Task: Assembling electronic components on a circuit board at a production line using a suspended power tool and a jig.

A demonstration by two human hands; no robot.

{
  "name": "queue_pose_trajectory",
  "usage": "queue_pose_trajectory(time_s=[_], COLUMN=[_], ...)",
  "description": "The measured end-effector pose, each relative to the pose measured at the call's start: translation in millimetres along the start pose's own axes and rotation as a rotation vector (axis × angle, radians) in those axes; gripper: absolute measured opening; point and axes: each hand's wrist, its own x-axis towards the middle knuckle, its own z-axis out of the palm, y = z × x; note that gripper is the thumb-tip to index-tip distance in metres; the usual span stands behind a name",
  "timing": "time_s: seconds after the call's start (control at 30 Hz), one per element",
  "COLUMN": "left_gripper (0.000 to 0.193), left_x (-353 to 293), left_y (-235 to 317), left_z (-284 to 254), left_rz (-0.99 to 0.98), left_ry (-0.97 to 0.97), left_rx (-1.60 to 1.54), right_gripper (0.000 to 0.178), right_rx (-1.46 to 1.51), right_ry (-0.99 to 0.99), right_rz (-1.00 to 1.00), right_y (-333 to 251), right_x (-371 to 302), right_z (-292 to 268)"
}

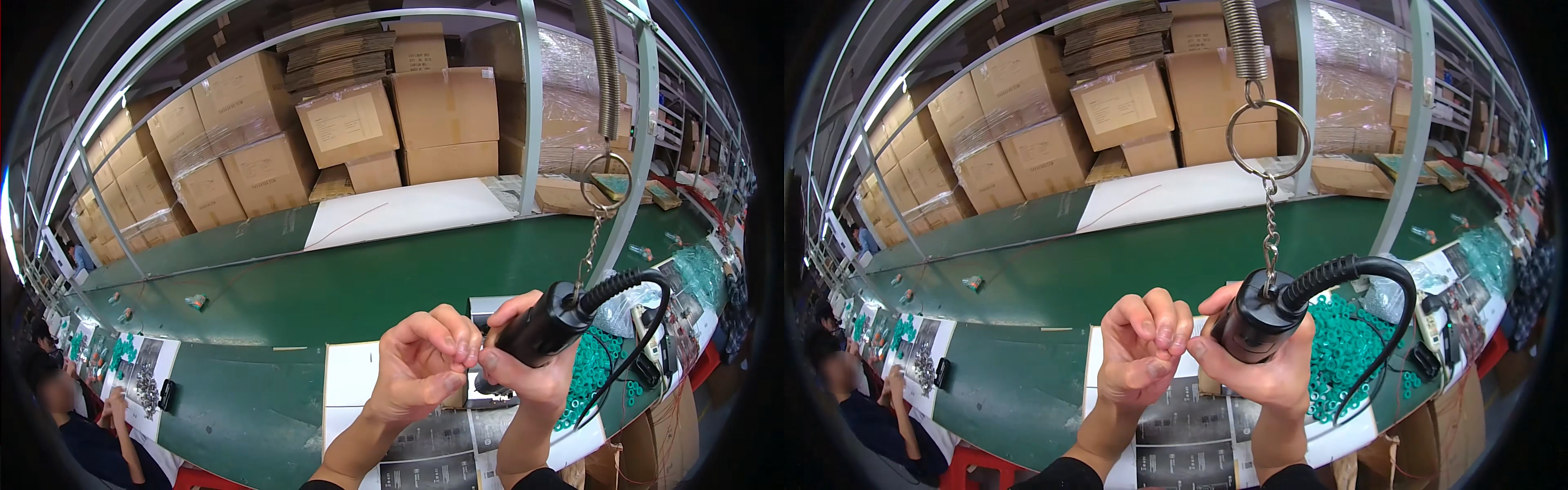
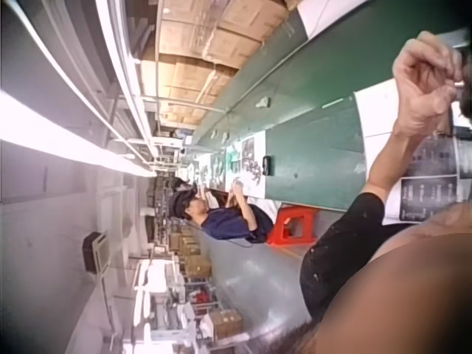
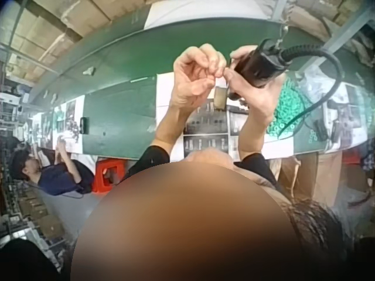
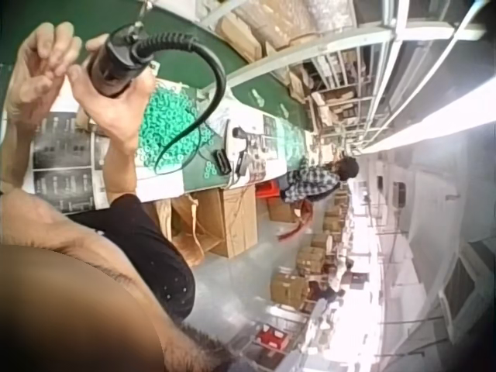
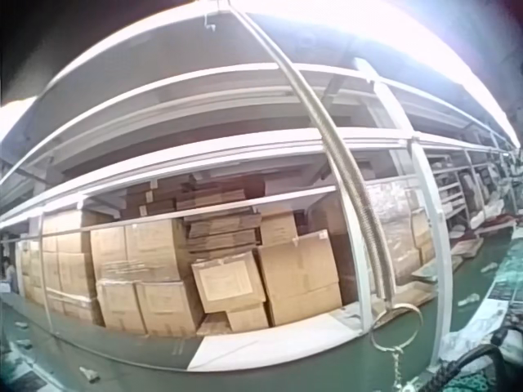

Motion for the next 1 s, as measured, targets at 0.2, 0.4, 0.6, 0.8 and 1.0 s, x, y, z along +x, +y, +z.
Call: queue_pose_trajectory(time_s=[0.2,0.4,0.6,0.8,1.0], left_gripper=[0.035,0.038,0.040,0.042,0.047], left_x=[0.0,-1.0,0.1,-2.0,3.8], left_y=[1.1,1.9,2.7,3.8,6.2], left_z=[-5.6,-6.1,-5.7,-3.1,1.9], left_rz=[0.034,0.052,0.041,0.039,0.111], left_ry=[-0.071,-0.103,-0.107,-0.100,-0.005], left_rx=[0.008,0.002,0.010,0.016,0.173], right_gripper=[0.035,0.036,0.036,0.036,0.037], right_rx=[0.016,0.051,0.043,0.044,-0.008], right_ry=[-0.024,-0.032,-0.055,-0.071,-0.006], right_rz=[-0.011,-0.008,-0.035,-0.036,0.016], right_y=[-3.1,-1.5,-1.5,-1.1,-4.6], right_x=[-0.2,-0.9,0.3,-0.6,-0.1], right_z=[3.5,5.8,6.0,4.8,1.3])
